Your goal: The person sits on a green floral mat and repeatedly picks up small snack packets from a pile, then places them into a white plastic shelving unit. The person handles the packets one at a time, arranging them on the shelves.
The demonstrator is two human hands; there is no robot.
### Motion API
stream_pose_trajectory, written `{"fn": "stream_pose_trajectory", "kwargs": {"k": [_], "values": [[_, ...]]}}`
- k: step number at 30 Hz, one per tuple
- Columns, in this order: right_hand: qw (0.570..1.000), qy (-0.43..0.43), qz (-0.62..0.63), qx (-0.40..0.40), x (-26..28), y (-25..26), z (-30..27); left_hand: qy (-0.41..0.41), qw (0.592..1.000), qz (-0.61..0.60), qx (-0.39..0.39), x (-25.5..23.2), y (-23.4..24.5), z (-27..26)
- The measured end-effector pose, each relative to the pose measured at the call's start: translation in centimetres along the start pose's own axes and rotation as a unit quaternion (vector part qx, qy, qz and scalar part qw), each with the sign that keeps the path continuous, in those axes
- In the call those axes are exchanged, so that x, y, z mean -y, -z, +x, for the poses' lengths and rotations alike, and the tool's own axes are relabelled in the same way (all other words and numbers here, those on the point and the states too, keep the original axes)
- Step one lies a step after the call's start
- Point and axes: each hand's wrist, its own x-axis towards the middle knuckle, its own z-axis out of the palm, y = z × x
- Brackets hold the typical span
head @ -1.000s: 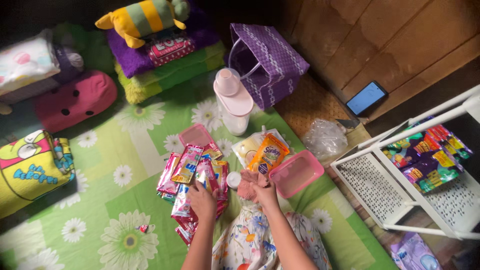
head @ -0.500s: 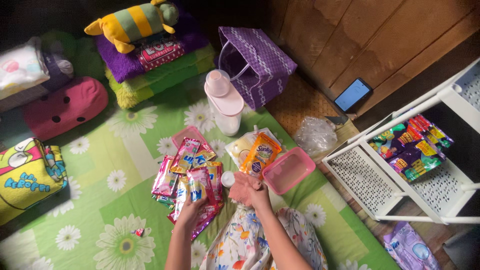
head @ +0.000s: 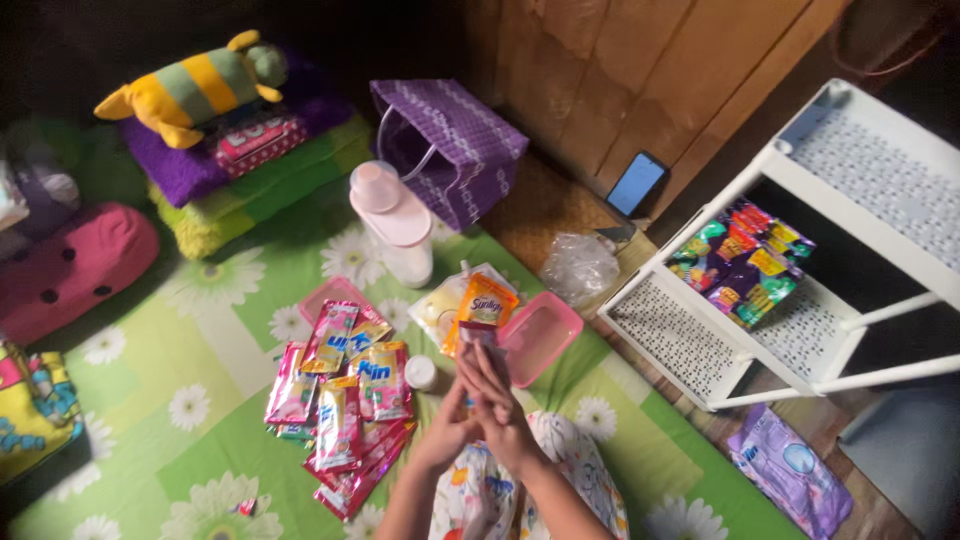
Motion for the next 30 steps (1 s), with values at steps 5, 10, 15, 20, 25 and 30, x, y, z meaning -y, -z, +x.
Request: {"fn": "stream_pose_trajectory", "kwargs": {"k": [5,10,15,20,25,30], "values": [[0.969,-0.122,0.212,-0.027,-1.0,5.2,1.0,0.095,0.991,0.075,0.051,2.5,-4.0,0.5],[0.996,-0.02,0.088,-0.023,-0.4,6.5,-0.9,-0.129,0.978,0.131,0.101,2.1,-5.3,1.8],[0.985,-0.062,0.155,-0.045,-0.2,8.1,-2.1,0.072,0.99,0.057,0.107,2.0,-7.5,1.7],[0.981,-0.082,0.159,-0.071,0.2,9.6,-1.9,0.034,0.988,0.082,0.128,1.6,-9.4,1.3],[0.998,-0.029,0.046,-0.039,0.2,9.2,-4.8,-0.001,0.99,0.103,0.093,1.9,-8.7,2.2],[0.965,-0.059,0.246,-0.069,-1.6,11.0,-3.6,0.123,0.985,0.015,0.116,4.5,-11.1,1.3]]}}
